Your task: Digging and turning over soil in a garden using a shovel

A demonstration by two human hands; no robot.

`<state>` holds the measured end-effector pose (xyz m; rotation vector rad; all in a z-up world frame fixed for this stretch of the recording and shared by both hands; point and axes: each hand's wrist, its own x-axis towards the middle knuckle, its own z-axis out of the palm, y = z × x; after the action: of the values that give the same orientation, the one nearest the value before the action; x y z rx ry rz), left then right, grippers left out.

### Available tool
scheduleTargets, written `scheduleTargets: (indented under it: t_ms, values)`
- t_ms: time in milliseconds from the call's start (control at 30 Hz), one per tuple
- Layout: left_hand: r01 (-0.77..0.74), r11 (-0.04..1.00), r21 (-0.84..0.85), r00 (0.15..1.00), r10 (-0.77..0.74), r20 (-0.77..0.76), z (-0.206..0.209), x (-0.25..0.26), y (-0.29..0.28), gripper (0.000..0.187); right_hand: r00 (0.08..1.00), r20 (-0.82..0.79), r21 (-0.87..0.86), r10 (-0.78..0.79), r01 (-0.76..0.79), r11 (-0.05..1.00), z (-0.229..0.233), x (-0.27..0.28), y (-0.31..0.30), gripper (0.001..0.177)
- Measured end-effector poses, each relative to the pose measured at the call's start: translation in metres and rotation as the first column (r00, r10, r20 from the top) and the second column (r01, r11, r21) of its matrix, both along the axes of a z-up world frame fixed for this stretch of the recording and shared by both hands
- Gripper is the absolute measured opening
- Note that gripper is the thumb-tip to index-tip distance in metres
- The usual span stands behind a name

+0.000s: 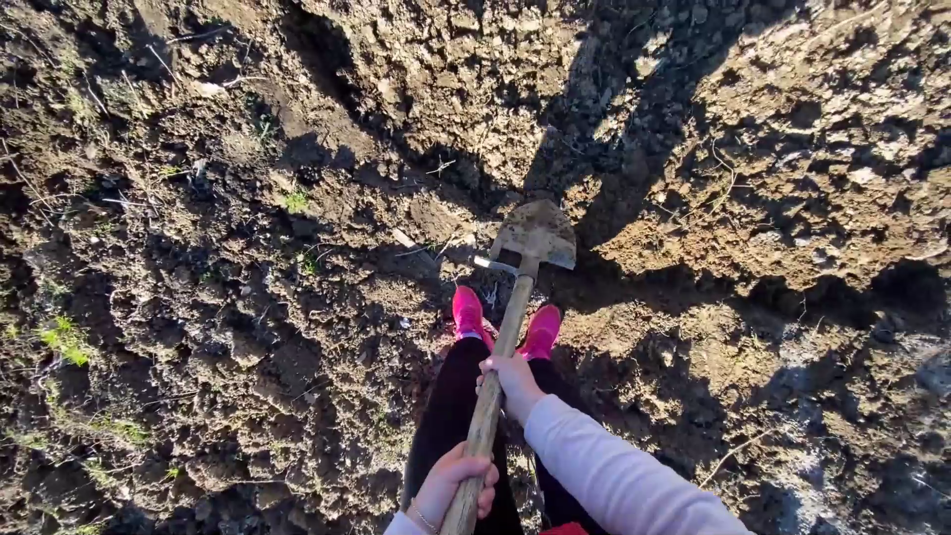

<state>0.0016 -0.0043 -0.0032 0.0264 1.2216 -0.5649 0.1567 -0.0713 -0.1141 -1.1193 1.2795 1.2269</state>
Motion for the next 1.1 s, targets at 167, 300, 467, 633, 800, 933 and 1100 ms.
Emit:
scheduleTargets:
  t_ms: [167, 300, 467, 633, 800, 933, 1100]
  values:
    - [-0.048, 0.998, 0.031, 0.996, 0.046, 0.071, 0.007, 0.011, 0.010, 0.026, 0.996, 0.057, -0.022, 0.067, -0.066, 0.998, 0.008, 0.017, 0.013, 0.035]
    - [-0.050, 0.998, 0.030, 0.998, 0.048, 0.037, 0.013, 0.019, 0.038, 0.029, 0.996, 0.011, -0.075, 0.088, -0.087, 0.993, 0.026, 0.030, 0.049, 0.045]
    - [-0.016, 1.000, 0.014, 0.998, 0.016, -0.063, -0.046, -0.014, 0.102, 0.038, 0.983, 0.013, -0.071, 0.185, -0.184, 0.980, -0.007, 0.013, 0.110, 0.042]
    - [0.012, 0.999, -0.040, 0.986, -0.018, -0.166, -0.087, -0.071, 0.199, 0.037, 0.994, -0.033, -0.078, -0.100, 0.097, 0.992, -0.064, -0.055, 0.193, 0.035]
    - [0.043, 0.995, -0.095, 0.953, -0.070, -0.296, -0.086, -0.087, 0.299, 0.029, 0.971, -0.108, -0.093, -0.212, 0.202, 0.975, -0.087, -0.104, 0.276, 0.038]
    - [0.113, 0.986, -0.119, 0.957, -0.140, -0.253, -0.106, -0.083, 0.351, 0.028, 0.957, -0.097, -0.116, -0.274, 0.262, 0.958, -0.120, -0.124, 0.315, 0.039]
    - [0.270, 0.951, -0.149, 0.934, -0.297, -0.201, -0.115, -0.027, 0.386, 0.022, 0.946, -0.080, -0.145, -0.315, 0.301, 0.942, -0.159, -0.117, 0.332, 0.036]
